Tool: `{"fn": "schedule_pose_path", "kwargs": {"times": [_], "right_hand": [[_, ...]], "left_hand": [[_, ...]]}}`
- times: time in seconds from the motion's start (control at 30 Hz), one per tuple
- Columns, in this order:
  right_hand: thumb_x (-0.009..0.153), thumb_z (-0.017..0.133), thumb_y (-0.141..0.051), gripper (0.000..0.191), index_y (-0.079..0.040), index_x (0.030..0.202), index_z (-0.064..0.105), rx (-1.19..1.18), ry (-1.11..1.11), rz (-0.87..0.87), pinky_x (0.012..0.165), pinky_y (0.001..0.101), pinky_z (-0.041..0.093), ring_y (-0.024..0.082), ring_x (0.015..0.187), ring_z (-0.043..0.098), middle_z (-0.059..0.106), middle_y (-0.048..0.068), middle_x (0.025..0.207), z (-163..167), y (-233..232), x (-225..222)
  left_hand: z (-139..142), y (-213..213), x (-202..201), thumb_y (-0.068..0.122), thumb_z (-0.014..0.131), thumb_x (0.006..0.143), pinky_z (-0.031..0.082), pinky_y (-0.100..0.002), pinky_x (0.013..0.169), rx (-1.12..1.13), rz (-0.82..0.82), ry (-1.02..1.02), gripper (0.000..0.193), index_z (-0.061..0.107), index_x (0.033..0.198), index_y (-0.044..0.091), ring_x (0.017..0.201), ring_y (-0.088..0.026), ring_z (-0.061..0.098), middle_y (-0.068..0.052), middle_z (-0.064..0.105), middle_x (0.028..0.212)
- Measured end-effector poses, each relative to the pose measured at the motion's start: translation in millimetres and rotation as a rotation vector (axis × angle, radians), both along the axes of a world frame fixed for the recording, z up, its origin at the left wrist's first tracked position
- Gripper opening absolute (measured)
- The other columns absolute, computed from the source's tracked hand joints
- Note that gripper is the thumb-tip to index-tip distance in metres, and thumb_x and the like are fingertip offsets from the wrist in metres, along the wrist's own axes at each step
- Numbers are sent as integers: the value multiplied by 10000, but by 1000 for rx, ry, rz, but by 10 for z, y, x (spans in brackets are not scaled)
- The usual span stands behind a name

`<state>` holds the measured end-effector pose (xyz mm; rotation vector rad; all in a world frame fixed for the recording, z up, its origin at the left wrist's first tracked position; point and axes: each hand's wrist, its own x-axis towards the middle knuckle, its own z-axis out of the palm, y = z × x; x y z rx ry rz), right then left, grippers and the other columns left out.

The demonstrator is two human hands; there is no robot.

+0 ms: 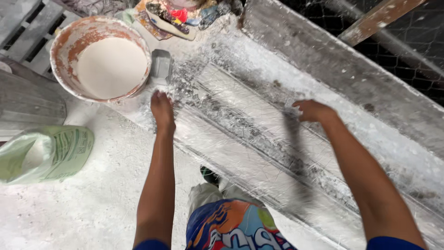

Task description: The person pulls white fiberglass strands from a bucket and lays them over a long rectangular mold. They smooth the strands by hand and use a small trowel to press and flatten the material along the mold surface.

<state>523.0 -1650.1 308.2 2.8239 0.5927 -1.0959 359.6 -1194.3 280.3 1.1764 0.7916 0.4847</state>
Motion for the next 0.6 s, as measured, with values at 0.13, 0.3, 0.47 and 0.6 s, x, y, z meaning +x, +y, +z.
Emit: {"fn": "schedule_pose_path", "kwargs": {"times": [0.13,0.3,0.47,0.6], "right_hand": [[959,642,-221,568,-248,1507,493,34,-113,-207,1078,438,507,296,1263,634,640,57,1428,492,90,-68],[992,615,-312,484,-181,1453,542,295,-220,-191,1094,465,473,248,1281,605,592,45,1471,963,241,-627],[997,556,-301,436,-204,1423,572,485,-167,-424,970,414,553,218,1217,641,621,21,1442,948,136,-1277],[1002,563,-288,375,-178,1355,624,625,-224,-464,759,356,567,224,1131,659,632,37,1396,730,198,-1483]], "left_hand": [[25,372,589,247,612,977,490,-392,709,-245,248,55,474,582,1351,-43,841,-227,583,-111,626,1014],[251,297,850,342,598,1014,551,-403,803,144,294,478,449,679,1269,-19,922,-292,690,-177,727,1110],[457,-210,701,322,512,1065,548,-436,827,643,220,367,441,648,1405,77,913,-361,686,-230,702,1071],[704,-455,586,254,544,1066,549,-405,779,951,202,-37,444,608,1465,69,925,-322,666,-187,691,1134]]}}
